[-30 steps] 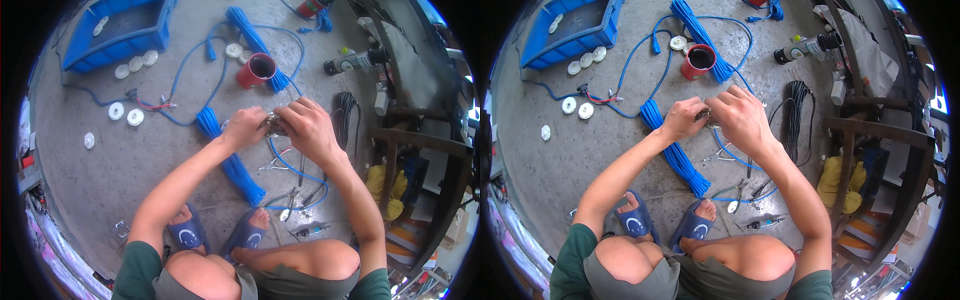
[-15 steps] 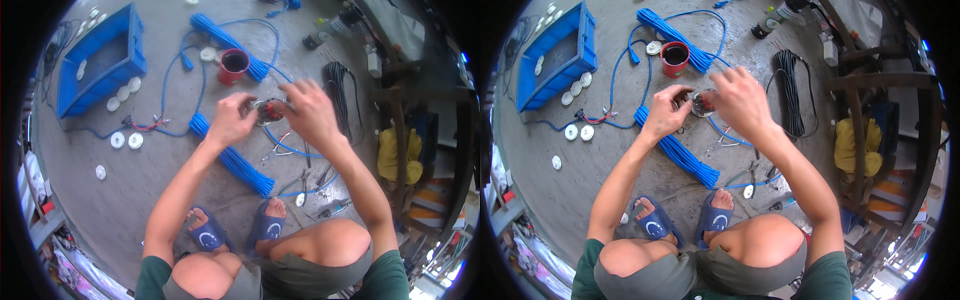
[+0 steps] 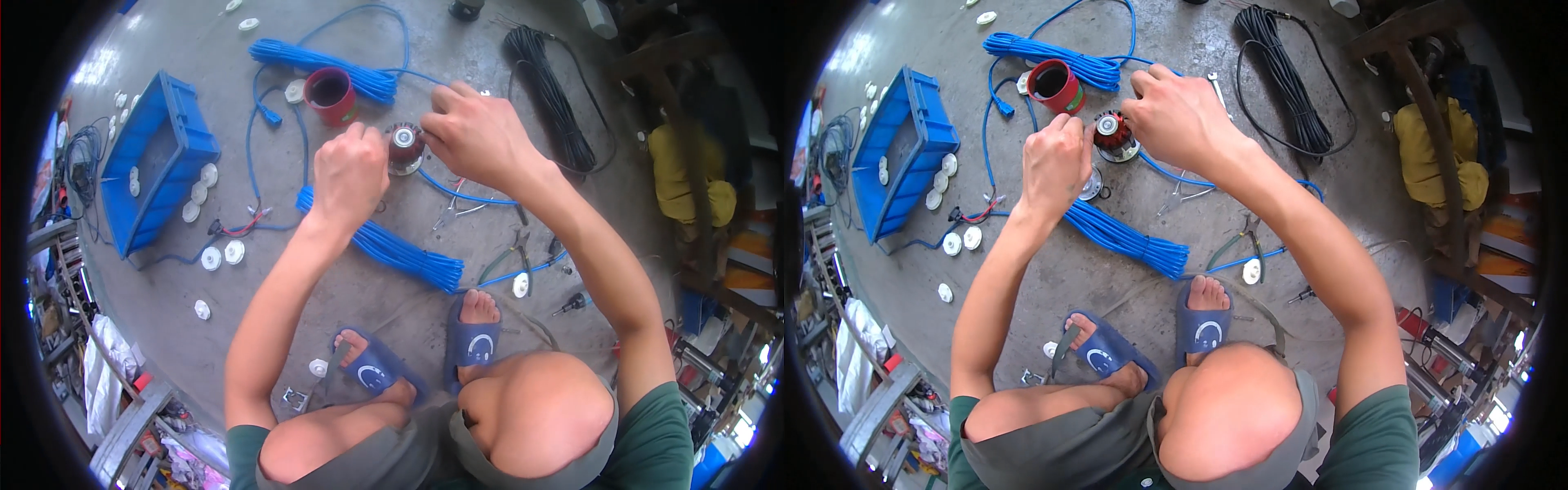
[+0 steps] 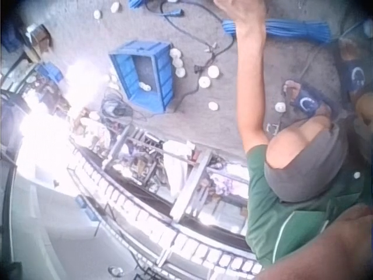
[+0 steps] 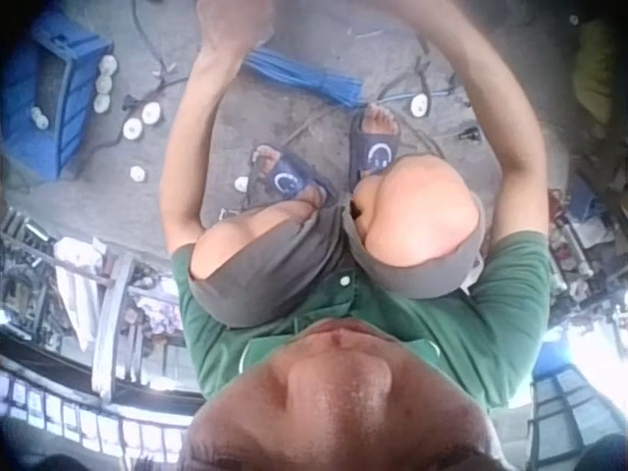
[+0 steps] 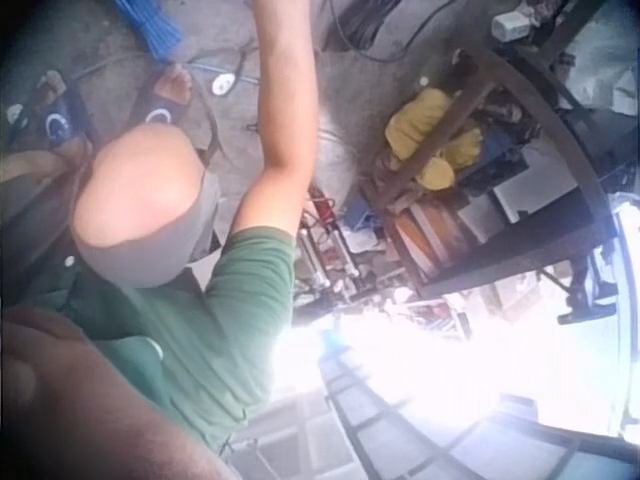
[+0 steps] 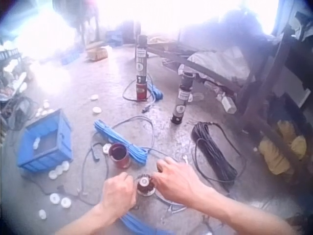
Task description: The person assembles components for a small red motor by inserting internal parts into a housing, placing a metal cap on top, and securing it using a yellow screwdriver.
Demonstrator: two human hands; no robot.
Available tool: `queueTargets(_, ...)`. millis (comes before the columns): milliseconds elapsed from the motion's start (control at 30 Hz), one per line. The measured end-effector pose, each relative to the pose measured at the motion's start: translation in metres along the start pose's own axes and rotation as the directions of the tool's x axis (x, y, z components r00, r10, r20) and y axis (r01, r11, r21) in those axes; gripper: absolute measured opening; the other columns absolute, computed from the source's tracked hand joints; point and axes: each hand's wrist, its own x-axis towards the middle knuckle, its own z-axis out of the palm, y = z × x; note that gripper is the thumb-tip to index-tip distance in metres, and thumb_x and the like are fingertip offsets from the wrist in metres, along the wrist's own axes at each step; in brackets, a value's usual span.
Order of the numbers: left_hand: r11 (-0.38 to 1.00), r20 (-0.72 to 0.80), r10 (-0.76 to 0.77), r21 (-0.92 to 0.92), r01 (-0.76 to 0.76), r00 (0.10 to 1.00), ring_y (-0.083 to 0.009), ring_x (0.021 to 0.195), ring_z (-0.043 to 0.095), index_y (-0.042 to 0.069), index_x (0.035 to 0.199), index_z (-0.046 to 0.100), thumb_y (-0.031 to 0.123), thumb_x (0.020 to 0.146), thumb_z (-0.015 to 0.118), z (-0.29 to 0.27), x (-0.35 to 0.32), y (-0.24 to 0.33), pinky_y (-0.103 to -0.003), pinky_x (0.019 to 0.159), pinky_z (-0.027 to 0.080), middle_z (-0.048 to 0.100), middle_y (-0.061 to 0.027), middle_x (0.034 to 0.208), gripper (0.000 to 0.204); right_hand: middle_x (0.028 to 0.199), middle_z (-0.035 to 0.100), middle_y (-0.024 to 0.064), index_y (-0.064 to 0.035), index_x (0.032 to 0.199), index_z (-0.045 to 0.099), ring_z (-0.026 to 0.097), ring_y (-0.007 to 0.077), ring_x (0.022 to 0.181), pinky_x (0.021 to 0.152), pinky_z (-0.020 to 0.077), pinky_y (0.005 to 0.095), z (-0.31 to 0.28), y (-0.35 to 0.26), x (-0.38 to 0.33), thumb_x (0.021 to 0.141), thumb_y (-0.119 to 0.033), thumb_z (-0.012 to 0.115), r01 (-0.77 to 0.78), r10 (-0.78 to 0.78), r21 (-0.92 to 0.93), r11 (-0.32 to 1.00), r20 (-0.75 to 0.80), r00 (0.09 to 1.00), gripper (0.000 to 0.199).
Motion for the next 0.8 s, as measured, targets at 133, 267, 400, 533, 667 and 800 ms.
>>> queueTargets(133,0.974,0.180,0.224,-0.084,-0.212,0.958,-0.0389,0.072,0.065,0.000,0.083,0.060,0.012,0.094,0.067,-0.002,0.007,-0.021,-0.046,0.064,0.052,0.061,-0.0173,0.080,0.018,0.097,0.066,0.0063,-0.0080,0.081,0.072,0.066,0.0248,0.101,0.072,0.0598,0.0411,0.001,0.003,0.000,0.082,-0.016,0.066,-0.050,0.051,-0.075,0.996,0.009,0.999,0.010)
queueTargets(267,0.933,0.217,0.354,-0.152,-0.327,0.910,-0.0372,0.072,0.064,0.000,0.083,0.062,0.013,0.094,0.067,-0.012,0.018,-0.032,-0.046,0.064,0.051,0.062,-0.0160,0.080,0.017,0.085,0.067,0.0072,-0.0066,0.069,0.071,0.068,0.0282,0.088,0.069,0.0587,0.0433,0.006,0.007,0.001,0.082,-0.016,0.067,0.032,-0.033,0.021,0.999,0.012,0.999,0.016)
queueTargets(400,0.983,0.061,0.073,-0.173,-0.061,0.995,-0.0371,0.068,0.067,0.001,0.076,0.068,0.019,0.089,0.073,-0.009,0.007,-0.015,-0.045,0.062,0.052,0.066,-0.0180,0.074,0.023,0.069,0.065,0.0126,-0.0034,0.066,0.069,0.067,0.0350,0.064,0.062,0.0558,0.0460,0.021,-0.007,-0.008,0.081,-0.019,0.072,-0.117,0.145,0.163,0.980,-0.170,0.975,0.022)
queueTargets(533,0.990,-0.018,-0.128,-0.060,0.126,0.992,-0.0372,0.063,0.066,0.003,0.072,0.069,0.020,0.091,0.073,-0.005,-0.002,0.008,-0.046,0.057,0.051,0.066,-0.0182,0.072,0.026,0.070,0.065,0.0131,-0.0040,0.066,0.069,0.068,0.0327,0.067,0.060,0.0543,0.0447,0.029,-0.024,-0.014,0.082,-0.020,0.072,-0.291,0.318,0.148,0.945,-0.220,0.922,0.023)
queueTargets(667,0.989,-0.084,-0.135,-0.065,0.130,0.987,-0.0370,0.062,0.066,0.002,0.072,0.068,0.019,0.092,0.072,0.008,0.000,0.011,-0.045,0.057,0.052,0.064,-0.0175,0.070,0.027,0.071,0.066,0.0128,-0.0040,0.070,0.070,0.069,0.0329,0.071,0.062,0.0549,0.0454,0.026,-0.031,-0.014,0.083,-0.022,0.073,-0.377,0.395,0.117,0.919,-0.249,0.884,0.023)
queueTargets(800,0.997,-0.037,0.013,-0.077,-0.016,0.999,-0.0378,0.063,0.065,0.000,0.073,0.062,0.012,0.091,0.071,0.003,-0.003,-0.012,-0.045,0.058,0.053,0.062,-0.0191,0.074,0.023,0.077,0.071,0.0177,-0.0015,0.089,0.078,0.071,0.0315,0.072,0.068,0.0549,0.0439,-0.011,0.002,0.015,0.094,-0.055,0.065,-0.443,0.373,0.442,0.780,0.239,0.896,0.055)
